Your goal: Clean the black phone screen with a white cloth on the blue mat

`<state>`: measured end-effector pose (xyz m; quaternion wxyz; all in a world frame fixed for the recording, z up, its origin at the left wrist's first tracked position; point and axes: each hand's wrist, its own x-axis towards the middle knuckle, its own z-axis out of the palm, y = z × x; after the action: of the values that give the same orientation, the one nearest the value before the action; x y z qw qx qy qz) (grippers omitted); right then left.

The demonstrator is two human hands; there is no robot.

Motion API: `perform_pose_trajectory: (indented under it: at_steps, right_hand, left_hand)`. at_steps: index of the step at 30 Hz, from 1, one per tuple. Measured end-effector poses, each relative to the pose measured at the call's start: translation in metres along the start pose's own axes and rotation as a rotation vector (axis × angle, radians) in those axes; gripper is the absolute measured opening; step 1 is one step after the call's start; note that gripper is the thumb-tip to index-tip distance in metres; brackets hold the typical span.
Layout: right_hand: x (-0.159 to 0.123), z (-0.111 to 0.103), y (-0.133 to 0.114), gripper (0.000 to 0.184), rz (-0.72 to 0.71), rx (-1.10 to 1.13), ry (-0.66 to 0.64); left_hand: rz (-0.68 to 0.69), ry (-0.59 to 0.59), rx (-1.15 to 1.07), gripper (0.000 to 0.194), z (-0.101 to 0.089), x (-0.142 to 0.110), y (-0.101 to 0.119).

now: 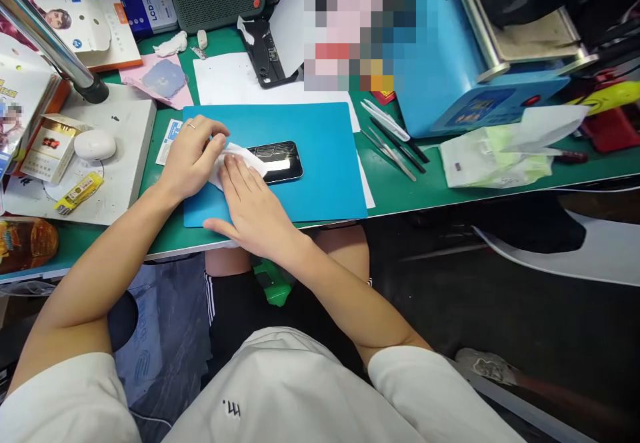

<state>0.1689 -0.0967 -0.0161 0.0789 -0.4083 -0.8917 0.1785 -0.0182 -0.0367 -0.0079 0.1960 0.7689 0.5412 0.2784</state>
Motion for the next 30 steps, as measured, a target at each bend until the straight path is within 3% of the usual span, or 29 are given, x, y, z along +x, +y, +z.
perform_pose_trajectory:
  at_steps: [7,14,20,24,30]
  right_hand:
    - [-0.01,-0.006,0.04,0.107,0.106,0.038,0.041]
    - [-0.046,-0.006,0.048,0.107,0.15,0.027,0.066]
    - [-0.032,-0.026,0.068,0.091,0.168,0.015,0.103]
    - [-0.047,-0.032,0.066,0.082,0.151,-0.011,0.132]
    - [-0.041,-0.033,0.074,0.07,0.143,0.005,0.112]
  left_hand:
    - [0.027,-0.028,0.012,0.03,-0.001,0.0,0.001]
    - [0.023,-0.067,0.026,0.032,0.002,0.001,0.0]
    - [0.102,-0.217,0.057,0.061,-0.003,0.002,-0.001]
    - [0.162,-0.294,0.108,0.088,-0.005,0.002,0.002]
    - [0.161,-0.295,0.106,0.087,0.001,0.003,0.0]
